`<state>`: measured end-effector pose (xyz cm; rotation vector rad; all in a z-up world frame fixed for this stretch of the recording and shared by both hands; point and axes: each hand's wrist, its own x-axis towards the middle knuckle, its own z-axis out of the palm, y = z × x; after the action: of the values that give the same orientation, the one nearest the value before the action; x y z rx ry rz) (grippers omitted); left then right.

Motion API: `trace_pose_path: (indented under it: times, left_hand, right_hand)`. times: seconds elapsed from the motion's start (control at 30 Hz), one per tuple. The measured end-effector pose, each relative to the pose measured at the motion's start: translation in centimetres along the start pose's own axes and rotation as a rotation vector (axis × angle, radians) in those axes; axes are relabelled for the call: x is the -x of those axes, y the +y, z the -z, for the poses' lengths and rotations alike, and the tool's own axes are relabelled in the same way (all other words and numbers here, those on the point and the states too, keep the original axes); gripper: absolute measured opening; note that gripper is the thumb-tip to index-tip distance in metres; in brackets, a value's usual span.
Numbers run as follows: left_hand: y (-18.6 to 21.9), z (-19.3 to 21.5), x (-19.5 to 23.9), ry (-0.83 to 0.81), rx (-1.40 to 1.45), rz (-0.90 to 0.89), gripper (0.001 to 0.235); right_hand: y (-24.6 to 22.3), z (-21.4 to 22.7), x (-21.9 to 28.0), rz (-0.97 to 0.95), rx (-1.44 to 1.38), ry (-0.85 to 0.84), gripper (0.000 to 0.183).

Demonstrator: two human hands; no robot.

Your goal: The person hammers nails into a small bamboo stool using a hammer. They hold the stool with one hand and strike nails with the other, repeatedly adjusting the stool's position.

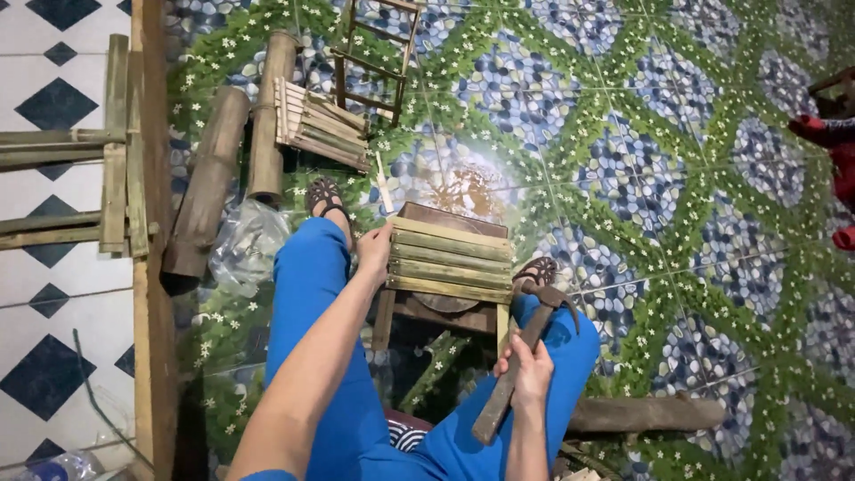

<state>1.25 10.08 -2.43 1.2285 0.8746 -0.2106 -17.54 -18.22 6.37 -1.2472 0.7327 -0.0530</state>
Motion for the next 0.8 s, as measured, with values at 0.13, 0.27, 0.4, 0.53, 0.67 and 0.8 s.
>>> trace_pose_path:
  times: [0.13,0.27,0.4,0.53,0.67,0.8]
  left_hand:
    - [-0.5,-0.3,-1.1,0.000,0.125,-0.010,0.033]
    - [-0.7,-0.5,-2.2,-0.017,0.031,-0.051,0.038]
    - [-0.5,-0.8,-2.6,-0.018,-0.054,-0.037,0.034]
    - [-0.3,-0.9,-2.5,-0.018,-0.065,-0.029,0.034]
    - [0.7,-0.8,-1.4,-0.035,-0.091,0.009,0.040]
    - [1.4,-0.9,-0.9,-0.029,-0.109,0.045,0.054]
  right_hand:
    - [0.0,0.1,-0.1,0.012,-0.005,-0.040,0.018]
    - [-0.5,-0.3,0.2,-0.042,0.046,-0.043,0.027]
    - [-0.2,-0.4,0.0,-0.044,0.042,-0.011,0.022]
    - [-0.2,-0.5,-0.1,-0.056,0.017,-0.007,0.021]
    - [0.1,-0.5,-0.2,-0.065,0.001,-0.018,0.023]
    - [0.2,-0.6,-0.2,-0.027,0.013,-0.038,0.020]
